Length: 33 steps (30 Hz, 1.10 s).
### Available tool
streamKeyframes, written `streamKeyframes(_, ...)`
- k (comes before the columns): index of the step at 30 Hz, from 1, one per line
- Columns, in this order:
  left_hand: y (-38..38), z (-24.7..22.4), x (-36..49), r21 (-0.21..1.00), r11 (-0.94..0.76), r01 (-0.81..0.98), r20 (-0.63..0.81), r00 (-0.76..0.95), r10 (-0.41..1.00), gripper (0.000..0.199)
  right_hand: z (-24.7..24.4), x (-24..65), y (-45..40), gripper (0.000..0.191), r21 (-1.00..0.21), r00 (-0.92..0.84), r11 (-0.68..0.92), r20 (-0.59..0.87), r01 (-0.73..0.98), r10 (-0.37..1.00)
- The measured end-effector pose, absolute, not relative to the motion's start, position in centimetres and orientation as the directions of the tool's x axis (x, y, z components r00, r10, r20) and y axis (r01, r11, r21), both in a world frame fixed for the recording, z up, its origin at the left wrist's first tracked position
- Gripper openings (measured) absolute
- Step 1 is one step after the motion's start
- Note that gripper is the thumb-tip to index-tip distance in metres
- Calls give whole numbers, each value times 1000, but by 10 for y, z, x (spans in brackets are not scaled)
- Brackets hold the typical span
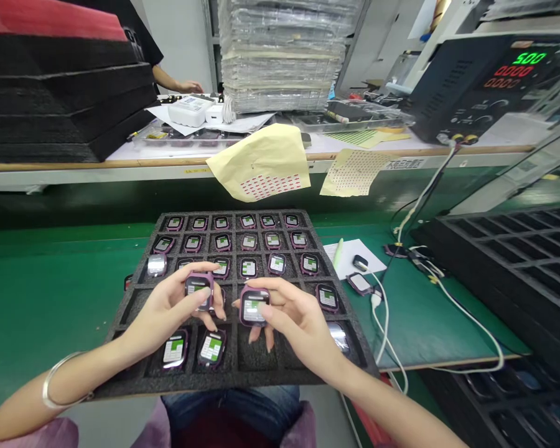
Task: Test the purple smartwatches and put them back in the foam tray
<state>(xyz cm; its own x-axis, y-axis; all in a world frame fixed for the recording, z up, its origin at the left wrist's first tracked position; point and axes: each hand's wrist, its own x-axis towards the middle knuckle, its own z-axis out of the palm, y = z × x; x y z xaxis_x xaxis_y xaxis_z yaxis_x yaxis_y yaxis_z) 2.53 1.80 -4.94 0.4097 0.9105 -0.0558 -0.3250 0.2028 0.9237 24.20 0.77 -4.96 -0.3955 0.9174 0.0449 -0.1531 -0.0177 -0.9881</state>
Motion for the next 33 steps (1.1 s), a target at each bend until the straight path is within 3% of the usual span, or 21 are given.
streamKeyframes(5,20,-52,26,933,177,-313,-43,392,919,34,-45,244,3,42,-989,-447,-24,45,-147,893)
streamKeyframes(13,13,-52,27,917,200,-344,-8,486,874,54,-53,247,2,43,-995,-434,-5,39,-100,900)
streamKeyframes(20,7,-58,30,925,239,-296,-41,546,837,46,-58,262,-9,52,-999,-420,-3,17,-46,907)
streamKeyframes(23,2,-60,29,928,263,-265,-72,564,823,60,-63,271,-15,57,-1000,-416,-7,-17,25,909)
streamKeyframes(25,-3,-61,28,935,270,-232,-93,574,814,69,-68,280,-19,54,-986,-386,37,-30,165,922)
streamKeyframes(27,-7,-63,28,948,263,-180,-107,597,795,69,-74,290,-22,51,-913,-344,153,15,377,939)
streamKeyframes(29,-10,-67,29,977,195,-82,-102,621,777,65,-79,301,-23,47,-761,-338,304,119,573,934)
streamKeyframes(31,-13,-72,34,996,-1,91,-56,618,784,60,-82,311,-22,43,-599,-393,422,187,681,900)
streamKeyframes(33,-13,-78,41,917,-278,285,50,611,790,53,-81,317,-20,41,-497,-473,489,168,717,865)
